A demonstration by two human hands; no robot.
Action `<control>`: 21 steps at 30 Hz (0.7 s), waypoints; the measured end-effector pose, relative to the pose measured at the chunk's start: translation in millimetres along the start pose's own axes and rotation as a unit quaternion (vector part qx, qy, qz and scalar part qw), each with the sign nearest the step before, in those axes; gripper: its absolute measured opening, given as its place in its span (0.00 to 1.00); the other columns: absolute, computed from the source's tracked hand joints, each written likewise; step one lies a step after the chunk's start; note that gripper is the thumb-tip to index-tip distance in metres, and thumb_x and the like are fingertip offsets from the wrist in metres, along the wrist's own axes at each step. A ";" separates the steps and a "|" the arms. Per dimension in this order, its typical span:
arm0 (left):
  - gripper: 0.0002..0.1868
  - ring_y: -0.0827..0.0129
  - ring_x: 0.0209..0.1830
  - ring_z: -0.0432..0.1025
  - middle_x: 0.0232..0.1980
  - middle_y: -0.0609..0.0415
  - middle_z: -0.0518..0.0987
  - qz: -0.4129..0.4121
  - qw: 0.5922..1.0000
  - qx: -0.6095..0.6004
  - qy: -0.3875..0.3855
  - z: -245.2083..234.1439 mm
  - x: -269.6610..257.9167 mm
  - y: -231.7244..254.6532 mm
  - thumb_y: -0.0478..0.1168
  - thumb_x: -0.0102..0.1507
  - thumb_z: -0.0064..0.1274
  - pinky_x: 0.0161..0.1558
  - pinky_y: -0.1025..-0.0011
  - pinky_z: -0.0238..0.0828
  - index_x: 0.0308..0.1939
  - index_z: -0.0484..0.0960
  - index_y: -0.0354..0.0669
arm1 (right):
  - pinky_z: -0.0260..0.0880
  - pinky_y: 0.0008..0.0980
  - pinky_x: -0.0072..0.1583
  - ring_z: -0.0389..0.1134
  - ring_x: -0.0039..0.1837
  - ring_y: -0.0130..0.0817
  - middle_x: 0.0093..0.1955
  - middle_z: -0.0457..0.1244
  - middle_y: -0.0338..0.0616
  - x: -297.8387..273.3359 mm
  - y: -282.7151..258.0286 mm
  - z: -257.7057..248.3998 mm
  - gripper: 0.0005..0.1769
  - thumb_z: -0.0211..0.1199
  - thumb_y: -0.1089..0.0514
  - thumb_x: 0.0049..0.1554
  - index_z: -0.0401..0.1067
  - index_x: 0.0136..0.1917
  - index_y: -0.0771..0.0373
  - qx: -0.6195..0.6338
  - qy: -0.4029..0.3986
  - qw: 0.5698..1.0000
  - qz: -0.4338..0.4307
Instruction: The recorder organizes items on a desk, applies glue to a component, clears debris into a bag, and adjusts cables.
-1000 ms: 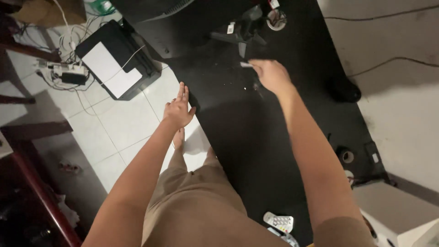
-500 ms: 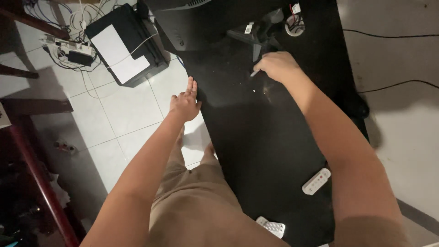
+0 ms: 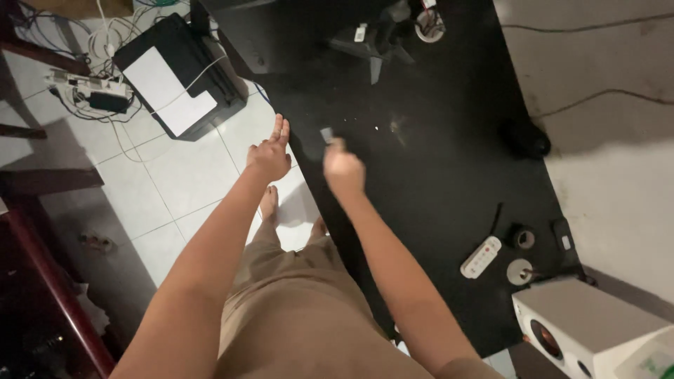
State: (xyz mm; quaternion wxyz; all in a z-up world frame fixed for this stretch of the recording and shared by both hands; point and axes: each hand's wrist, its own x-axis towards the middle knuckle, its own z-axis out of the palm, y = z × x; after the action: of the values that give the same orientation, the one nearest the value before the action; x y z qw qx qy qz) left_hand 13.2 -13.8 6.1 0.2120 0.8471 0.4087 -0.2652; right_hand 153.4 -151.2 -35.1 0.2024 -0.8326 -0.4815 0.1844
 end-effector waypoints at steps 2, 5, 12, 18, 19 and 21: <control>0.50 0.54 0.66 0.70 0.87 0.56 0.32 0.007 1.000 -0.002 0.008 9.2 3.7 -4.2 0.42 0.63 0.50 0.63 0.46 0.66 0.83 0.37 0.48 | 0.71 0.51 0.36 0.72 0.34 0.53 0.30 0.67 0.55 -4.6 30.2 -12.1 0.14 0.52 0.52 0.67 0.69 0.57 0.62 0.002 0.061 0.997 0.049; 0.52 0.54 0.68 0.68 0.87 0.55 0.32 0.016 1.000 -0.008 0.021 13.8 9.1 -5.7 0.41 0.61 0.50 0.64 0.46 0.64 0.83 0.37 0.48 | 0.69 0.48 0.34 0.70 0.31 0.53 0.28 0.67 0.54 -11.9 52.9 -29.0 0.13 0.54 0.53 0.65 0.69 0.56 0.63 0.007 0.173 0.980 0.102; 0.53 0.53 0.69 0.68 0.86 0.54 0.29 0.002 1.000 -0.007 -0.008 6.0 9.9 0.4 0.43 0.60 0.51 0.64 0.49 0.66 0.82 0.34 0.46 | 0.71 0.58 0.41 0.72 0.37 0.61 0.32 0.68 0.61 2.9 -47.6 -38.0 0.16 0.52 0.51 0.64 0.64 0.59 0.63 0.051 0.008 0.995 0.089; 0.54 0.53 0.65 0.71 0.86 0.50 0.29 0.014 0.999 0.049 -0.010 12.2 19.8 -5.0 0.45 0.60 0.53 0.59 0.49 0.69 0.82 0.35 0.45 | 0.73 0.55 0.49 0.73 0.44 0.61 0.39 0.69 0.65 59.4 -41.4 4.7 0.19 0.50 0.52 0.65 0.60 0.60 0.69 0.104 0.067 0.982 0.145; 0.54 0.53 0.65 0.71 0.86 0.50 0.29 0.018 0.998 0.054 -0.011 10.8 19.0 -4.4 0.45 0.60 0.53 0.59 0.49 0.69 0.82 0.35 0.45 | 0.73 0.55 0.49 0.73 0.44 0.61 0.39 0.69 0.65 62.3 -34.1 -0.5 0.19 0.50 0.52 0.65 0.60 0.60 0.69 0.106 0.070 0.980 0.150; 0.54 0.51 0.61 0.74 0.86 0.50 0.31 0.022 0.998 0.061 -0.002 10.3 15.2 -6.4 0.45 0.60 0.53 0.58 0.50 0.71 0.82 0.37 0.45 | 0.73 0.54 0.52 0.73 0.48 0.63 0.42 0.69 0.66 66.3 -21.7 -8.3 0.16 0.50 0.52 0.66 0.63 0.56 0.68 0.179 0.137 0.938 0.264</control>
State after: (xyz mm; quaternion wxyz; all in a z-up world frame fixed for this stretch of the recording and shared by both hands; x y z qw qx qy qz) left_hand 13.2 -7.3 -12.1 0.1667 0.8667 0.3730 -0.2863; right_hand 172.8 -84.6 -24.3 0.3567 -0.8967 -0.1712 0.1986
